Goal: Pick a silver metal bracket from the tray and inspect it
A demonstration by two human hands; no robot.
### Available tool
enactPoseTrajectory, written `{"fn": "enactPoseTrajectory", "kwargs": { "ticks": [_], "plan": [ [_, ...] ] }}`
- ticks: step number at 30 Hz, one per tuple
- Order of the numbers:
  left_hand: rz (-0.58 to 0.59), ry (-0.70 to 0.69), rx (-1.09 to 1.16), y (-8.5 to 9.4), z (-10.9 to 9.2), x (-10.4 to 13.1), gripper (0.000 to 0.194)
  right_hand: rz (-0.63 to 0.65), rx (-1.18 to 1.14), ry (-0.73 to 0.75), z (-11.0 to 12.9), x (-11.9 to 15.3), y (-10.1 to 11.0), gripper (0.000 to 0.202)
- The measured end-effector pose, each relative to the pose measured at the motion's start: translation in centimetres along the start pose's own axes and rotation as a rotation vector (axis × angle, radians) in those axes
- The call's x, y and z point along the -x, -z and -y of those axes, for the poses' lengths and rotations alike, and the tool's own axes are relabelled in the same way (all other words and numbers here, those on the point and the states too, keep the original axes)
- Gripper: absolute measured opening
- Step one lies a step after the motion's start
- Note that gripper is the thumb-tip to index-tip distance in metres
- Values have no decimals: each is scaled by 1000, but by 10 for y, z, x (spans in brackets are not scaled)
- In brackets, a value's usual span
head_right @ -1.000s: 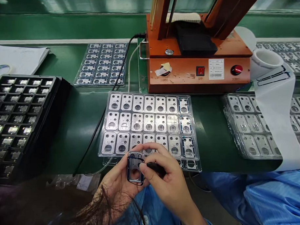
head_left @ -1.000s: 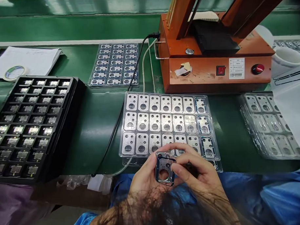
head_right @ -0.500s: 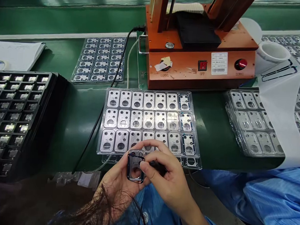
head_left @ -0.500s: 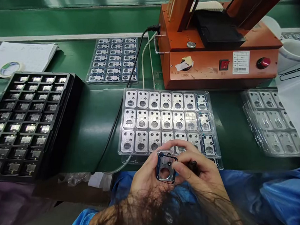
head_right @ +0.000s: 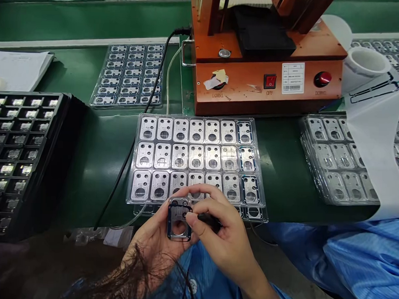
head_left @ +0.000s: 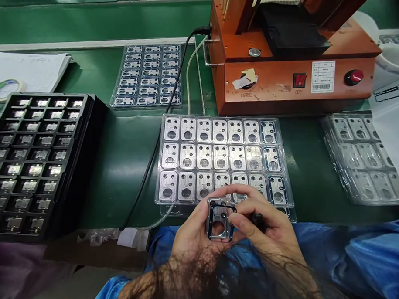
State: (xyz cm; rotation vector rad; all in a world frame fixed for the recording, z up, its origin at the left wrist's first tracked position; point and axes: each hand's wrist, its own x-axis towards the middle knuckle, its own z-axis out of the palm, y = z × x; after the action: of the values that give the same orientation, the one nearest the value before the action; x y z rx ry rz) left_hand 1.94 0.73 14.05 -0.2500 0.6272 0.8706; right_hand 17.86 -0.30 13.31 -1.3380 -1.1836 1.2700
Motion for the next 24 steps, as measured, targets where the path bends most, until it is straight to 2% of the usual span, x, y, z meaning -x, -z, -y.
{"fn": "enactPoseTrajectory", "kwargs": {
  "ticks": [5,10,17,24],
  "plan": [
    [-14,-1,-8,-3,-1,1,28,-38,118,130,0,-1,0,20],
    [-2,19,15,1,0,1,20,-19,105,124,2,-2,0,23],
    [-49,19,-80,2,-4,2,43,-36,213,203,12,3,3,18],
    [-28,41,-53,1,-2,4,35,-22,180,201,5,0,3,12]
  ]
}}
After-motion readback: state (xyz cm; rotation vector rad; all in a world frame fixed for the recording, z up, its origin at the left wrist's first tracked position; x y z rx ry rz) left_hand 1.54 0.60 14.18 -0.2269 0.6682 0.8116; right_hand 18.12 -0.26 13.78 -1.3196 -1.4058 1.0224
